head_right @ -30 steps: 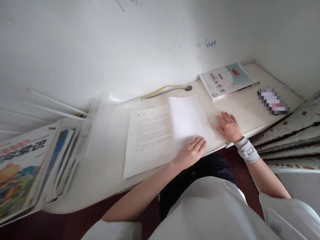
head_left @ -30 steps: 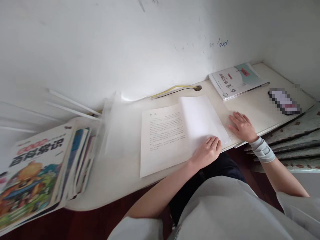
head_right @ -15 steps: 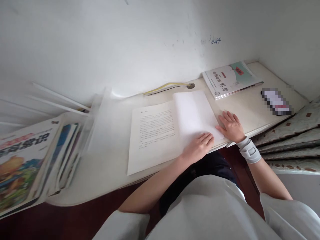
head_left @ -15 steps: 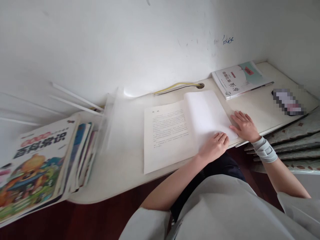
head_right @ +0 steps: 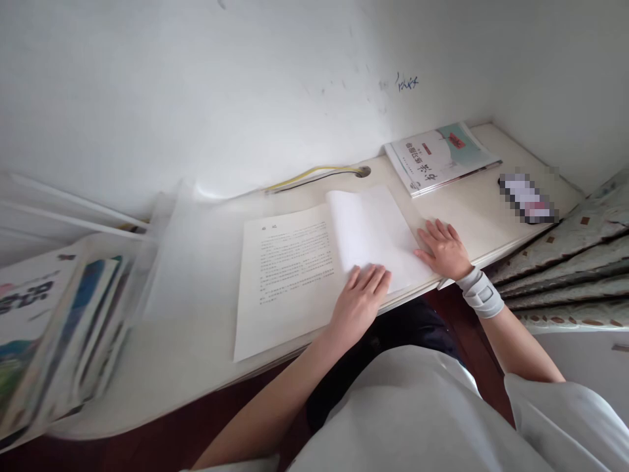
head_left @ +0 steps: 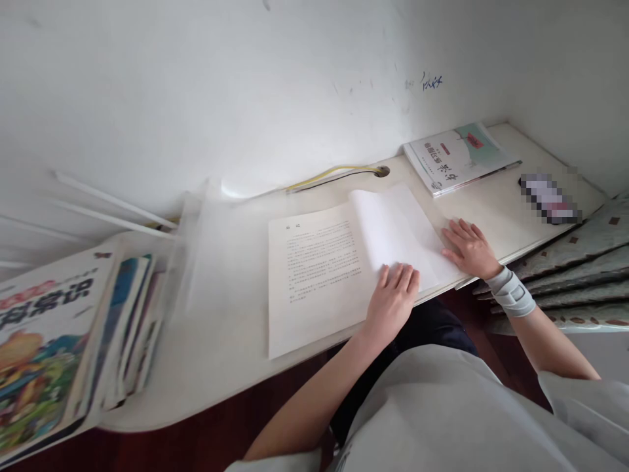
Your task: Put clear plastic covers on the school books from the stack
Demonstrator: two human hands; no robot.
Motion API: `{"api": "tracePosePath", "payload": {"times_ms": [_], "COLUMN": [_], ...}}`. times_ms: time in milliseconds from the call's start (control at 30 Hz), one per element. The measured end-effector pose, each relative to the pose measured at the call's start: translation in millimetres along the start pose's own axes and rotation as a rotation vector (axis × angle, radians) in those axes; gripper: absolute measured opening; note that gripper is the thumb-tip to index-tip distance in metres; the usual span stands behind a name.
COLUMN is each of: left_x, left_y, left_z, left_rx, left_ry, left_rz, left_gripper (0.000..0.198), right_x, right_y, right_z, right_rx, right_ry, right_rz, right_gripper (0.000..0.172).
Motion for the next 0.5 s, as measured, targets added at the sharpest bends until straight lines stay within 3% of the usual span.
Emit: {"api": "tracePosePath", "payload": {"times_ms": [500], "left_x": [14.6], "left_y": [-4.0], "left_z": [-4.0], "left_rx": [-0.078], "left_ry": [0.061], "left_rz": [-0.036], "left_gripper": [0.035], "right_x": [-2.0], "right_y": [-1.7], "right_z": [-1.0], "right_rx": [0.042], "right_ry": [-0.031], "right_rz": [0.004], "right_gripper": [0.058]}}
Point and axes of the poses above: each hand's wrist, its own x-axis towards the middle knuckle, its own y-axis out of the palm, z = x × y, the point moved 7 cm from there along x, towards the middle knuckle, and after that the axes turned 3 degrees about z, right-handed, at the moved point
